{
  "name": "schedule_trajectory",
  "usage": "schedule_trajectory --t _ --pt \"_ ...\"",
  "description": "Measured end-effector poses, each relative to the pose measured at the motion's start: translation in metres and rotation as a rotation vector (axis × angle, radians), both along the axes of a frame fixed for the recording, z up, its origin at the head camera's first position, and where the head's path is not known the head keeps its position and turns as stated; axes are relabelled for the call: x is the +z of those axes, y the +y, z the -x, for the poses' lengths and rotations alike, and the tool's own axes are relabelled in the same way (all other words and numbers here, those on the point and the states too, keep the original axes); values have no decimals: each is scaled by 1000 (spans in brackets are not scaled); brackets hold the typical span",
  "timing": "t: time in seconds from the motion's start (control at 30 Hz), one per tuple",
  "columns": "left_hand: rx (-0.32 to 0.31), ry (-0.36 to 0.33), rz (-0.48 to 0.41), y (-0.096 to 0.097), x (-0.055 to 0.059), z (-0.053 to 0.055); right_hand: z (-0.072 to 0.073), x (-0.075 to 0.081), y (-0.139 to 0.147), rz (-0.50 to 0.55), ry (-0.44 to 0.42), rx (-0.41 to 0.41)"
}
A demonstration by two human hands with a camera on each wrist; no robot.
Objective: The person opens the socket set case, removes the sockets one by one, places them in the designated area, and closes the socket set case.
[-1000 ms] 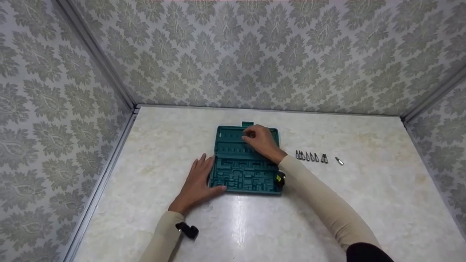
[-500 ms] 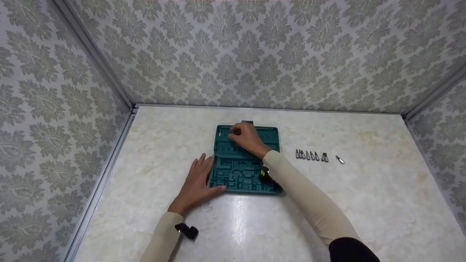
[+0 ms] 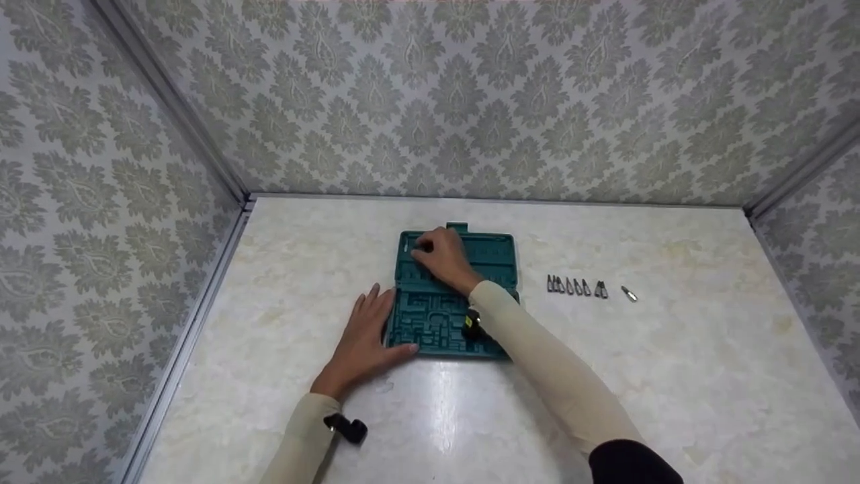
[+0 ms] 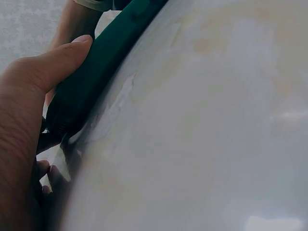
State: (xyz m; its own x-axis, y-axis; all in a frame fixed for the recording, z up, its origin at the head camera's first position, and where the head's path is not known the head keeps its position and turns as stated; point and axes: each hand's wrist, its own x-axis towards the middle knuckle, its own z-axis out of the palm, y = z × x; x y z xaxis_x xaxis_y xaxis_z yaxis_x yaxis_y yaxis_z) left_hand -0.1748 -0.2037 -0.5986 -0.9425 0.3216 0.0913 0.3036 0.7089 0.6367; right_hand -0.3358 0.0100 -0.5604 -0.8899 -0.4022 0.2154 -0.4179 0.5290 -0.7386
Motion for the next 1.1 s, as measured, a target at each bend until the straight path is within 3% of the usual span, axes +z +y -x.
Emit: schedule_trajectory --t 0.23,0.43,0.83,1.1 --pt "11 -33 -12 -2 0 -1 2 -9 -5 -6 -9 -31" --pt "10 -31 -18 -2 -1 -1 0 4 -9 -80 -70 -41" --pt "12 -8 13 0 1 -1 8 11 -16 -192 -79 7" --pt "20 -10 0 1 0 -2 7 14 -19 -189 -119 -21"
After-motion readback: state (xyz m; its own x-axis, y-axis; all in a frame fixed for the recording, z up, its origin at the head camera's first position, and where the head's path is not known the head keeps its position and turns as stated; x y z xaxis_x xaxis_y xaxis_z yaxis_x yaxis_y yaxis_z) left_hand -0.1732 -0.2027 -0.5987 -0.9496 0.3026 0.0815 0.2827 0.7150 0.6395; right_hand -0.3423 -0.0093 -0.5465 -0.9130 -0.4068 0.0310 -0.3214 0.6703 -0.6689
